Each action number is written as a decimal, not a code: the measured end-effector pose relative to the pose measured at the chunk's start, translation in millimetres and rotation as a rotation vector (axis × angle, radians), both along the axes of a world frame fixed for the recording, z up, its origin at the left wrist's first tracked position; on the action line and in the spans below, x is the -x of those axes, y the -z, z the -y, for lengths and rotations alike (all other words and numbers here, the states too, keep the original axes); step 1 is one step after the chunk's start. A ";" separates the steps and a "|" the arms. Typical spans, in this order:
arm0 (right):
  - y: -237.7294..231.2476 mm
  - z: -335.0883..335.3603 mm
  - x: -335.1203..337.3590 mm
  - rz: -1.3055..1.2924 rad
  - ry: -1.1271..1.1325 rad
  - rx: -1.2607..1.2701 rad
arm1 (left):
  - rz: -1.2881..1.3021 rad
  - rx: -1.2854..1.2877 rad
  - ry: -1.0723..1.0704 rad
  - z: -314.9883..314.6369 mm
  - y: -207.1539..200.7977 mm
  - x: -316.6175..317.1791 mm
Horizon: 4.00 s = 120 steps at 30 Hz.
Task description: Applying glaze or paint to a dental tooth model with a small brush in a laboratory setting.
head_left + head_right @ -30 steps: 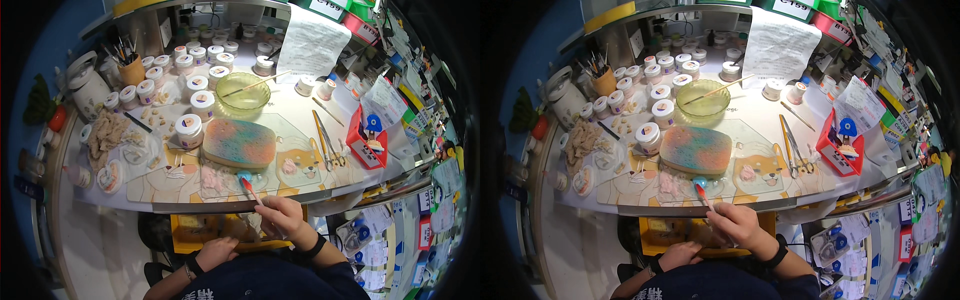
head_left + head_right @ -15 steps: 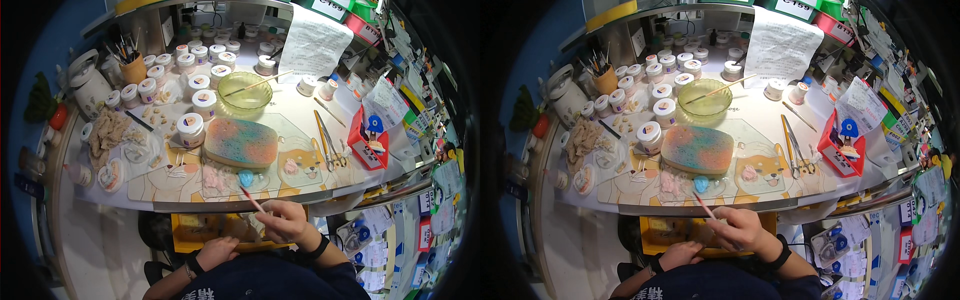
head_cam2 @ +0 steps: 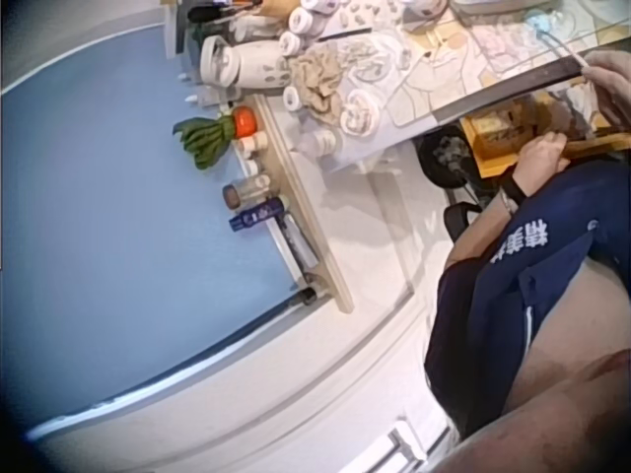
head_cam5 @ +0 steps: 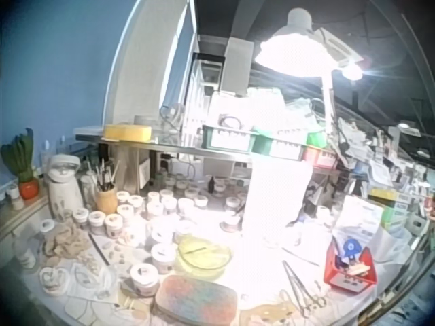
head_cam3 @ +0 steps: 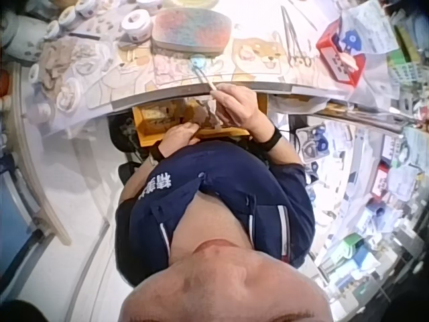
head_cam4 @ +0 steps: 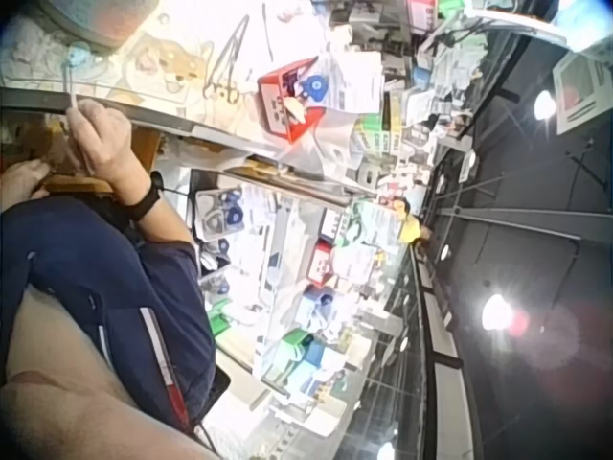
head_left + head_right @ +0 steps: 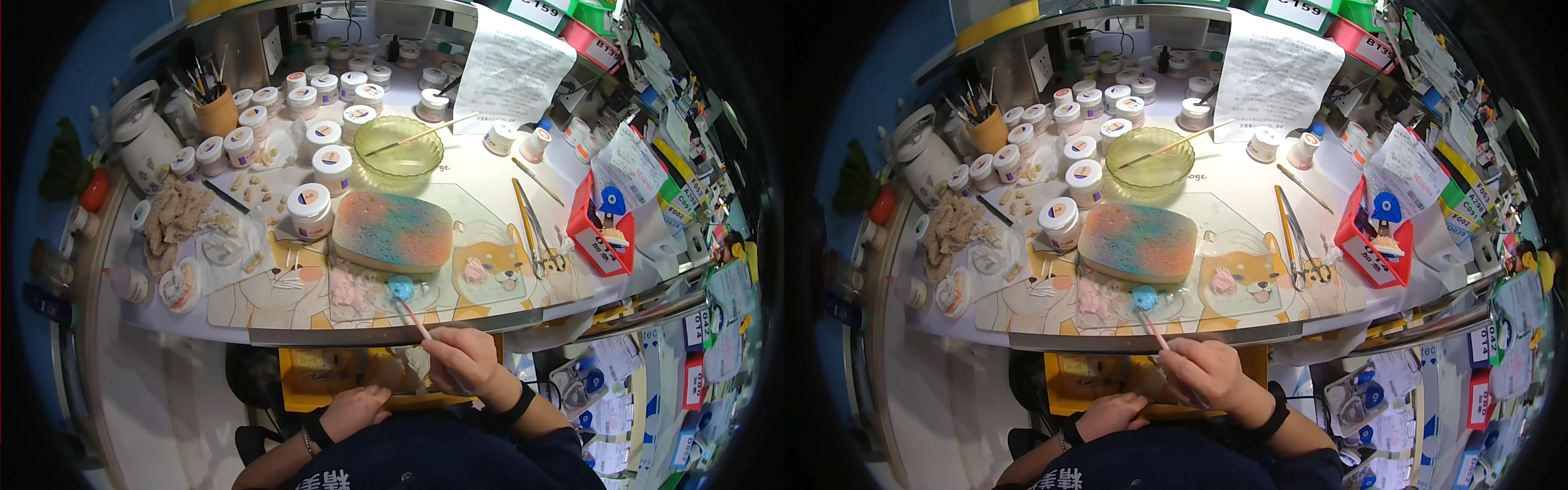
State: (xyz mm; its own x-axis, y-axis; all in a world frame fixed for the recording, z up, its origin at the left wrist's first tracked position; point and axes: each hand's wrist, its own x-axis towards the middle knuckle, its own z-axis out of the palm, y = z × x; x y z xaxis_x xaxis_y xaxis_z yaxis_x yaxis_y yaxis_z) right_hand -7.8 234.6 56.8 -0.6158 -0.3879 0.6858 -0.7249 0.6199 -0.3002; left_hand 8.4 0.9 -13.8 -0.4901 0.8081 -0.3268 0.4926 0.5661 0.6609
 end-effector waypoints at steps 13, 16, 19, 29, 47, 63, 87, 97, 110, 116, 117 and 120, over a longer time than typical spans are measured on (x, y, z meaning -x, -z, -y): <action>-3.5 3.2 4.6 0.024 0.034 0.041 | 0.010 0.023 -0.011 0.3 -2.2 0.0; -6.8 3.1 4.8 0.043 -0.006 0.057 | 0.005 0.001 -0.007 1.2 -0.2 -0.3; -8.8 2.9 3.9 0.092 -0.099 0.019 | -0.006 -0.044 -0.033 0.6 1.6 -1.7; 0.5 -1.6 2.6 -0.058 0.000 -0.002 | -0.106 -0.127 -0.055 1.7 4.9 -0.9; 7.7 -2.9 -1.4 -0.137 -0.014 0.001 | 1.050 -0.858 -0.613 -30.7 -49.9 33.6; -96.8 -88.4 124.1 0.557 0.136 0.295 | 0.872 -1.414 -0.694 -11.6 -46.0 24.1; -86.8 -88.9 207.1 0.760 -0.147 0.763 | 0.758 -0.950 -0.515 -18.5 -61.9 24.9; -74.4 -87.6 107.5 0.885 -0.184 0.666 | 0.853 -1.009 -0.488 -24.8 -59.7 23.1; -54.4 -55.9 55.2 0.521 -0.002 0.526 | 0.816 -0.950 -0.623 -24.2 -69.4 19.2; -45.3 -47.5 47.8 0.340 -0.023 0.566 | 0.858 -0.917 -0.638 -24.9 -71.6 21.9; -45.0 -45.4 46.8 0.309 -0.052 0.565 | 0.869 -0.910 -0.656 -25.1 -70.7 22.2; -45.2 -40.2 44.9 0.245 -0.123 0.575 | 0.858 -0.902 -0.618 -24.9 -68.4 24.1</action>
State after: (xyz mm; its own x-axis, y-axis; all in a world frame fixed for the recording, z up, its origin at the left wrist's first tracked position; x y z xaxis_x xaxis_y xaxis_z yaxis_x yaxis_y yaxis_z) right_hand -52.7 274.8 102.0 -0.7557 -0.0773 0.6504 -0.6485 0.2274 -0.7265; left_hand -15.7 25.8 54.5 -0.7552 0.6268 -0.1915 -0.4198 -0.2384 0.8757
